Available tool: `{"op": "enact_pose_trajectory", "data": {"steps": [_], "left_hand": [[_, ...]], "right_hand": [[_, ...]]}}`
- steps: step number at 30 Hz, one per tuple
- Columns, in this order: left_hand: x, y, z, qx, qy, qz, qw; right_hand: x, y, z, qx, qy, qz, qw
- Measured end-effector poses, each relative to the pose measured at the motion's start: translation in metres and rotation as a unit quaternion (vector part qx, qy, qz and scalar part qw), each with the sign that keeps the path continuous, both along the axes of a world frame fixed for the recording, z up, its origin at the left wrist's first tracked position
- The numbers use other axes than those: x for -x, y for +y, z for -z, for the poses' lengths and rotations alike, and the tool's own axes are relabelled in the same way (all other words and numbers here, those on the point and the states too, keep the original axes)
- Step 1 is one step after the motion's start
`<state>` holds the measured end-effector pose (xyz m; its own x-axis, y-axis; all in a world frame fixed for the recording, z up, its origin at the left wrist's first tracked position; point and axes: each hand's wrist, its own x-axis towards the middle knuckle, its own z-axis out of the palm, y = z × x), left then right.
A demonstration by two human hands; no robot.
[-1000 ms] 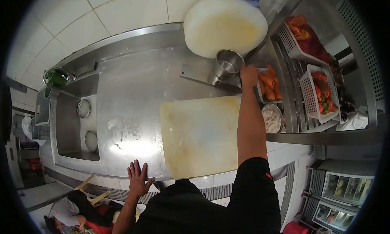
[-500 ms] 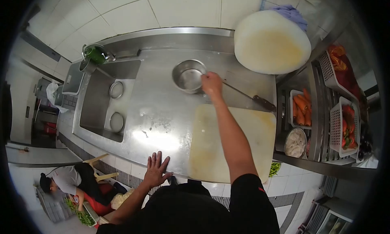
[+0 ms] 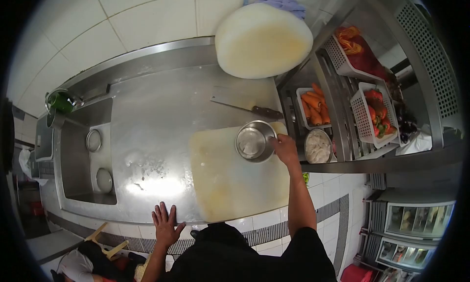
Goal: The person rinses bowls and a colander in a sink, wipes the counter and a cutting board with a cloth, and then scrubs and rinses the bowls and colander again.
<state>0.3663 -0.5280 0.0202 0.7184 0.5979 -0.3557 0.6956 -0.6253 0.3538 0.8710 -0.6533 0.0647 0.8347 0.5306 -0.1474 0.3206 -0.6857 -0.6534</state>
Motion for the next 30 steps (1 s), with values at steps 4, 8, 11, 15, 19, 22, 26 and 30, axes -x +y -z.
{"op": "enact_pose_trajectory", "data": {"steps": [4, 8, 11, 15, 19, 22, 26, 30], "left_hand": [[0.0, -0.001, 0.001, -0.009, 0.007, -0.001, 1.0], [0.002, -0.001, 0.002, -0.029, -0.007, 0.005, 1.0], [0.0, -0.002, -0.002, -0.031, 0.003, 0.004, 1.0], [0.005, -0.003, 0.003, -0.041, 0.001, 0.006, 0.999], [0.008, -0.003, 0.005, -0.038, 0.0, 0.006, 0.999], [0.011, -0.003, 0.006, -0.056, -0.015, 0.013, 0.998], [0.013, -0.001, 0.007, -0.047, -0.014, 0.021, 0.999], [0.017, 0.002, 0.008, -0.036, -0.013, 0.035, 0.999]], "right_hand": [[-0.055, 0.044, -0.064, -0.019, -0.233, 0.027, 0.972], [-0.187, 0.161, -0.16, -0.193, -0.479, 0.124, 0.847], [-0.264, 0.223, -0.205, 0.04, -0.308, 0.055, 0.949], [-0.265, 0.257, -0.254, -0.073, -0.314, 0.107, 0.941], [-0.182, 0.241, -0.326, -0.308, -0.348, 0.058, 0.884], [-0.167, 0.241, -0.338, -0.493, -0.335, -0.149, 0.789], [-0.067, 0.231, -0.381, -0.634, -0.018, -0.057, 0.771], [-0.049, 0.272, -0.339, -0.57, -0.093, -0.014, 0.816]]}}
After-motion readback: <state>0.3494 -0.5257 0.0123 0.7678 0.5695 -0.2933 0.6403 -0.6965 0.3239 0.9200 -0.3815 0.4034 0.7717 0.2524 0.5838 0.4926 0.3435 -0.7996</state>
